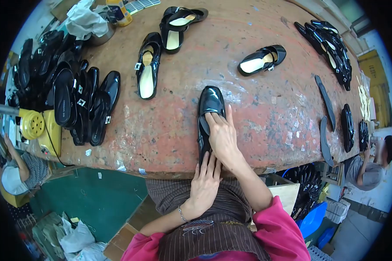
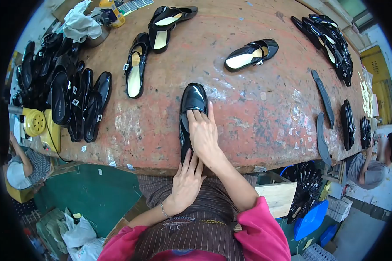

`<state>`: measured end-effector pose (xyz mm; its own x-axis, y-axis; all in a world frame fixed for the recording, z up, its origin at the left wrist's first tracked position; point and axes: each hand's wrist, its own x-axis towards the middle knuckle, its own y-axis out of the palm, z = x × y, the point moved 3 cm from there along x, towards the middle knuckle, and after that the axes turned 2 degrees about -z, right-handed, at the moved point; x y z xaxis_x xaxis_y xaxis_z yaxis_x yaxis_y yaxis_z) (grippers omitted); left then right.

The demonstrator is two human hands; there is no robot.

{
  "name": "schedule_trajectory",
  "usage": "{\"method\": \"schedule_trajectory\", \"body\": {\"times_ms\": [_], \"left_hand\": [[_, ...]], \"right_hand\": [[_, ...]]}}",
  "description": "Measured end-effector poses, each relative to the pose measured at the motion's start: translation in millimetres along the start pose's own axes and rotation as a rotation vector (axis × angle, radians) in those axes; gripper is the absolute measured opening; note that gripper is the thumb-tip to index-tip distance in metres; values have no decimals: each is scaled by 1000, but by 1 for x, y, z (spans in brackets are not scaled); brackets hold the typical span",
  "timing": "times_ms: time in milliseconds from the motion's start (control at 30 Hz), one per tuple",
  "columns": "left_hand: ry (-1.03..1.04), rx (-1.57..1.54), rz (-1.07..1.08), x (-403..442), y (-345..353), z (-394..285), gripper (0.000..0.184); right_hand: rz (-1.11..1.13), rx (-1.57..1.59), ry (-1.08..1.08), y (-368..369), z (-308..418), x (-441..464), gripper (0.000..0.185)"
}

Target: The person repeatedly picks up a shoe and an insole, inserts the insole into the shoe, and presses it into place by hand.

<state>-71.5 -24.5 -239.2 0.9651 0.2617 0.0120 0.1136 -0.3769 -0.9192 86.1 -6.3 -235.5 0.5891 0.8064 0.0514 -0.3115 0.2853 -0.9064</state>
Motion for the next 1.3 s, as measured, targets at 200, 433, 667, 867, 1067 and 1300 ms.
{"method": "schedule_trajectory", "body": {"times_ms": [200,433,667,867,1067,1300], "left_hand": [[37,76,79,-9,21,3,52],[38,44,30,-6,14,4,50],[42,38,-81,0,6,3,45],[78,-20,36,-13,18,9,49],[22,5,-4,-3,5,4,46],[-2,13,-25,-5,7,4,61]], "right_hand": [[-196,-198,-18,19,12,-36,61],[-247,-218,30,13,15,-19,49],[0,-176,91,10,12,2,53],[-227,-250,-126,16,23,-36,48],[-74,-266,-84,20,16,0,36],[73,-346,-75,28,7,26,17]]}}
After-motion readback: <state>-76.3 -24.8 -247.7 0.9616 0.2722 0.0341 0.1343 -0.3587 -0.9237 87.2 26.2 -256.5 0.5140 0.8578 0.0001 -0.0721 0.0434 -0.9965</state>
